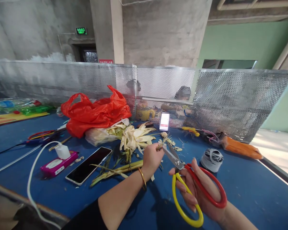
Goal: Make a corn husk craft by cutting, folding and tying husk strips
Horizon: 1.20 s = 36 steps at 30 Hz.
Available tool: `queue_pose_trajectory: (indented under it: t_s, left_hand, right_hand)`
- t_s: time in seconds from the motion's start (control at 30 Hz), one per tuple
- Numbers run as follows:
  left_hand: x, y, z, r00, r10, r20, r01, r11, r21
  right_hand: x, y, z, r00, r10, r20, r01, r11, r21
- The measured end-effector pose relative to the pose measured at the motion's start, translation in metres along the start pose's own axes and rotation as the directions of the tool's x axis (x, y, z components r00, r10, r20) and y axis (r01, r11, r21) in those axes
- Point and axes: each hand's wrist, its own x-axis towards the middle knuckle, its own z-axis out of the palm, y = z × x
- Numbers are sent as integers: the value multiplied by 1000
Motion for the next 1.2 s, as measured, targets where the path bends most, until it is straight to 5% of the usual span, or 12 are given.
queue_pose_trajectory:
  t_s: [0.3, 0.47, 0.53, 0.6, 0.67, 0.73, 0.83, 0.97, 1.2]
  left_hand:
    - [-4, 5, 0, 999, -13, 52, 16, 999, -51]
    - [0, 7, -3, 994, -69, 89, 79, 990, -117]
    - [1, 9, -5, 980, -138, 141, 166, 964, -208]
    - [0, 12, -7, 926, -246, 286, 338, 876, -343]
    - [-3, 12, -7, 816, -317, 484, 535, 733, -421]
    - [-5, 9, -4, 708, -342, 618, 665, 617, -420]
    - [-4, 1, 3, 609, -385, 693, 767, 508, -392]
    - [4, -7, 7, 505, -376, 777, 858, 318, -403]
    - [-1, 6, -1, 551, -283, 785, 834, 230, -502]
  right_hand:
    - [2, 1, 1, 994, -38, -99, 41, 999, 23]
    - [2, -2, -3, 944, -177, -279, 80, 942, -325]
    - [1, -9, -10, 880, -301, -367, -12, 759, -651]
    - [-1, -18, -20, 811, -450, -373, -222, 355, -908]
    - [-4, -26, -30, 775, -540, -327, -445, -101, -890]
    - [-5, -31, -37, 785, -523, -331, -556, -361, -748]
    - [-5, -32, -43, 807, -456, -376, -581, -493, -647]
    - [-4, -28, -44, 801, -457, -387, -595, -529, -606]
    - [-9, -29, -44, 823, -422, -380, -567, -572, -592]
